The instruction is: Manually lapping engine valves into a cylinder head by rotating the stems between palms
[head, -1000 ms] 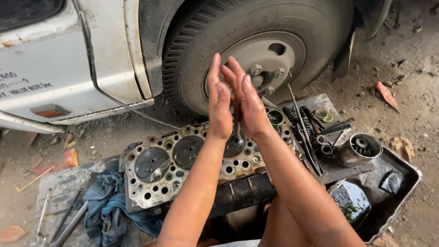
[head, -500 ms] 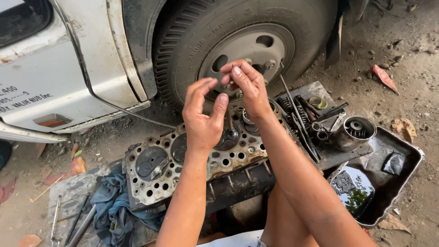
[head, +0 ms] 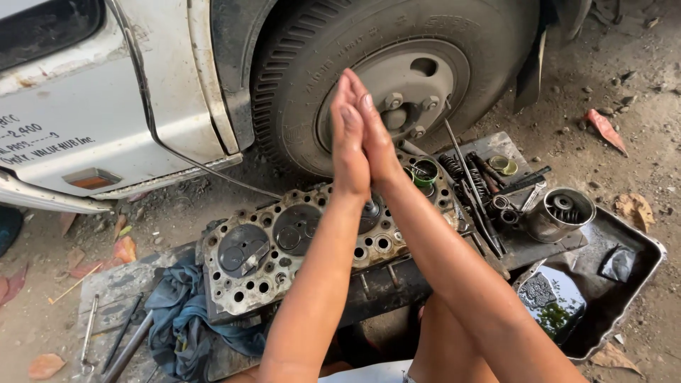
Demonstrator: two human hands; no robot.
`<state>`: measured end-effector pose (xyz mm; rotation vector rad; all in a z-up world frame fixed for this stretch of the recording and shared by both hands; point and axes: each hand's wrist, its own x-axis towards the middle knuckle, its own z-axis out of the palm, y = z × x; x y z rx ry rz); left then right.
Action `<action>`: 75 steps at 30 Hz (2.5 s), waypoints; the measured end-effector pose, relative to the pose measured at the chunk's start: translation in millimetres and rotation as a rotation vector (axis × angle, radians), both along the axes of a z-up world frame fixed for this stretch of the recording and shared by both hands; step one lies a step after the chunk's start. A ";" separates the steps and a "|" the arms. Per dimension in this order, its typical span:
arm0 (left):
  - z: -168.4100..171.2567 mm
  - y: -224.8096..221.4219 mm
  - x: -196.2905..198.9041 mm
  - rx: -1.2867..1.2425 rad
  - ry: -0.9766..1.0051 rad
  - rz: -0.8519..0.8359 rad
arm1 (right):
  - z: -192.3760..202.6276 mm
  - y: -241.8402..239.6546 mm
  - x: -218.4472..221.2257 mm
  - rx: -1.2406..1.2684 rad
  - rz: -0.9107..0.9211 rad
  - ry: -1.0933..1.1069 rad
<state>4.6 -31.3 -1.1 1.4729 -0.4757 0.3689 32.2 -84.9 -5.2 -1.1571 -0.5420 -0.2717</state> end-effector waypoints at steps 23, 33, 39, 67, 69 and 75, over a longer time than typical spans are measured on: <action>5.0 15.9 -14.0 -0.061 -0.110 -0.025 | -2.4 -13.0 2.3 0.068 0.109 0.059; 5.3 19.4 32.8 -0.067 -0.138 0.155 | 16.7 8.8 -34.6 -0.044 0.081 0.057; 11.3 -0.6 -31.3 -0.045 -0.212 -0.020 | 4.7 -8.7 -6.1 -0.045 -0.016 -0.020; 31.3 -0.1 5.5 -0.178 -0.185 -0.072 | 14.3 -0.4 -38.5 0.084 0.143 0.217; 26.3 -4.8 -10.2 -0.176 -0.176 -0.060 | 14.4 -2.8 -32.1 0.007 0.116 0.174; 16.0 -17.1 -33.6 -0.184 -0.136 -0.050 | 9.5 -11.2 -13.8 0.019 0.038 0.132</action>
